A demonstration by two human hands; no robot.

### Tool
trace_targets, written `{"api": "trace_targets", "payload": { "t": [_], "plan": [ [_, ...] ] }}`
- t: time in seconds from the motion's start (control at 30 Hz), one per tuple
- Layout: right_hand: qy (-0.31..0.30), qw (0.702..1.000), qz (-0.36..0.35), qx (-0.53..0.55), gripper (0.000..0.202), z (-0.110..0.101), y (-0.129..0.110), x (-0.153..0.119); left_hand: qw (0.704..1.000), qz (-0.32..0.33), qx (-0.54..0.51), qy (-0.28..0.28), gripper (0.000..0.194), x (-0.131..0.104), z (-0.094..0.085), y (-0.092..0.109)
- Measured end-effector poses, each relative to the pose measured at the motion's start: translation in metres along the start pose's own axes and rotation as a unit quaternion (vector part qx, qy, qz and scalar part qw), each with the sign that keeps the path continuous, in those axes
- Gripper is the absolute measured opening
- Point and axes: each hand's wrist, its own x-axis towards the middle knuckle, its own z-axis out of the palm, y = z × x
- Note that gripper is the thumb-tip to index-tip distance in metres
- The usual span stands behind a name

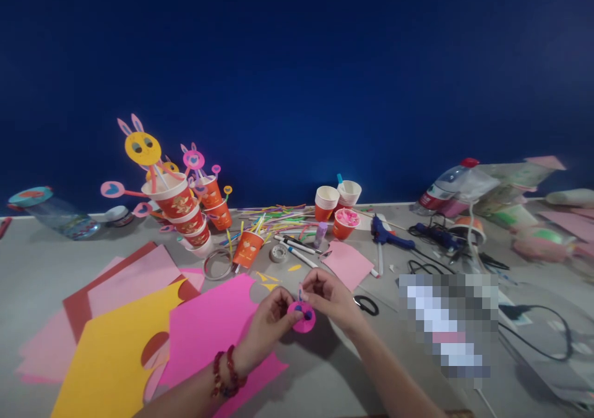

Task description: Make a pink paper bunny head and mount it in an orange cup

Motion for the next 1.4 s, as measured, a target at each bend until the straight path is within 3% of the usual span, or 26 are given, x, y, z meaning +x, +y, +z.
{"api": "trace_targets", "payload": {
  "t": [0.33, 0.8, 0.93, 1.03, 1.13, 1.17, 1.27, 1.4],
  "plan": [
    [-0.008, 0.999, -0.006, -0.034, 0.024, 0.004, -0.006, -0.002, 1.0, 0.006, -0.003, 0.008, 0.034, 0.0, 0.002, 0.004],
    [0.002, 0.991, -0.047, -0.128, 0.032, 0.005, 0.003, -0.005, 1.0, 0.015, -0.003, 0.0, 0.032, 0.001, 0.003, -0.003],
    [-0.021, 0.988, -0.061, -0.138, 0.03, 0.002, 0.002, -0.005, 1.0, 0.016, -0.017, 0.007, 0.033, 0.001, 0.004, 0.0],
    [0.012, 0.983, -0.063, -0.172, 0.025, -0.014, -0.002, 0.0, 0.998, -0.008, -0.044, 0.034, 0.035, 0.002, 0.002, 0.002],
    [0.107, 0.956, -0.055, -0.269, 0.02, -0.036, -0.002, 0.005, 0.99, -0.033, -0.075, 0.112, 0.034, 0.004, -0.005, 0.005],
    [0.111, 0.944, -0.041, -0.308, 0.019, -0.042, -0.001, 0.005, 0.986, -0.031, -0.082, 0.142, 0.034, 0.005, -0.008, 0.006],
    [0.038, 0.912, 0.009, -0.407, 0.015, -0.044, 0.003, 0.003, 0.975, -0.014, -0.09, 0.202, 0.034, 0.01, -0.015, 0.008],
    [-0.086, 0.879, -0.006, -0.469, 0.015, -0.023, 0.009, -0.003, 0.979, -0.013, -0.076, 0.191, 0.032, 0.012, -0.017, 0.007]
  ]
}}
